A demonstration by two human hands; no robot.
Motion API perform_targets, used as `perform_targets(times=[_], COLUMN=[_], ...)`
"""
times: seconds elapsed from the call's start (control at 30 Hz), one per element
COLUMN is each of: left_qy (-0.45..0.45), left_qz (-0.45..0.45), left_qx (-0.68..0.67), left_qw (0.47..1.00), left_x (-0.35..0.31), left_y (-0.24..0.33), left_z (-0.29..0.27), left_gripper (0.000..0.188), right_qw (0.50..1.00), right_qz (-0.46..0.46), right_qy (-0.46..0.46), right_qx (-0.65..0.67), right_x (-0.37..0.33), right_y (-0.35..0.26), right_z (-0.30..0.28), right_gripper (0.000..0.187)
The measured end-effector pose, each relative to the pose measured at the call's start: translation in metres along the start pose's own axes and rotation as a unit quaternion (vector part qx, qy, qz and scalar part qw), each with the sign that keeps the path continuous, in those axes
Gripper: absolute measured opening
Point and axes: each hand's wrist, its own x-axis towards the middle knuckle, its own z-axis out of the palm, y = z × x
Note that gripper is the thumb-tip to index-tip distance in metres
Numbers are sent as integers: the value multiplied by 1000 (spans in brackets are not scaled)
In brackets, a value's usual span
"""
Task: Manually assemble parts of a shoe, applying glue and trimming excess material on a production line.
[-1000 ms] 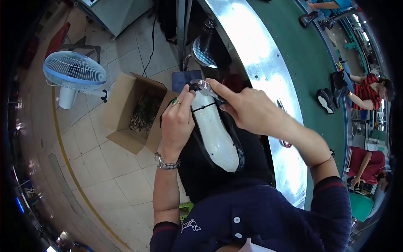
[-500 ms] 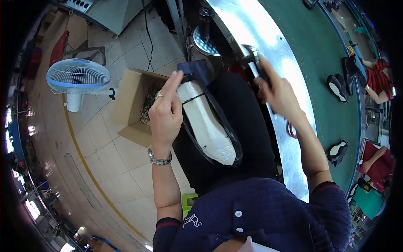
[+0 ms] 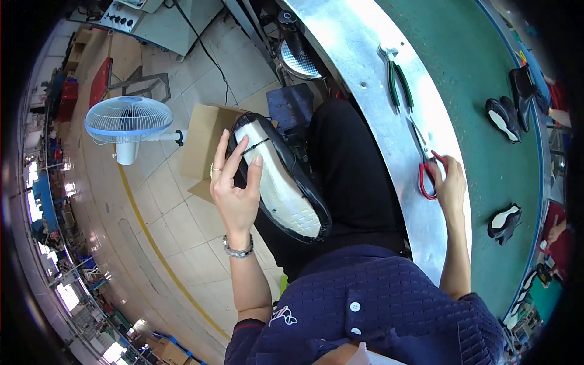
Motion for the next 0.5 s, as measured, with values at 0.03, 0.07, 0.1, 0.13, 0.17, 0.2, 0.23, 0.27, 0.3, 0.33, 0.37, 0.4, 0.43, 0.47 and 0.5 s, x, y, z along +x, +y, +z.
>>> perform_targets(times=[0.03,0.07,0.1,0.13,0.17,0.2,0.23,0.27,0.3,0.33,0.37,0.4,0.43,0.47,0.5], left_qy=[44,87,116,116,127,139,149,157,158,158,164,171,194,218,209], left_qz=[-1,-1,-26,-22,-43,-66,-35,-34,-28,-25,-19,-20,11,41,9], left_qx=[-10,-22,-2,-5,2,8,49,46,50,52,61,63,62,62,37], left_qw=[999,996,993,993,991,988,987,986,986,986,984,983,979,973,977], left_x=[-1,-2,-1,-1,-1,-2,-2,-2,-3,-4,-5,-7,-8,-6,-7], left_y=[1,2,6,6,5,4,5,6,5,7,8,6,4,1,1], left_z=[6,11,14,17,18,19,20,21,23,24,27,29,32,35,35], left_gripper=[26,23,20,20,19,18,18,18,18,17,17,17,16,16,16], right_qw=[999,999,999,999,1000,989,964,966,902,799,784,767,736,701,677], right_qz=[37,7,8,7,8,62,111,105,141,170,160,150,108,64,42], right_qy=[-31,-22,-16,-10,-4,-111,-214,-209,-281,-343,-364,-387,-425,-462,-499], right_qx=[-18,29,30,29,29,71,110,109,295,464,476,489,515,539,540], right_x=[-18,-33,-41,-44,-44,-44,-41,-45,-56,-62,-64,-69,-70,-69,-64], right_y=[7,18,24,22,21,19,15,16,18,18,-11,-54,-79,-101,-124], right_z=[-2,2,7,7,2,-8,-14,-16,-18,-23,-37,-53,-61,-64,-68], right_gripper=[34,39,40,41,41,40,40,40,42,44,45,46,46,46,45])
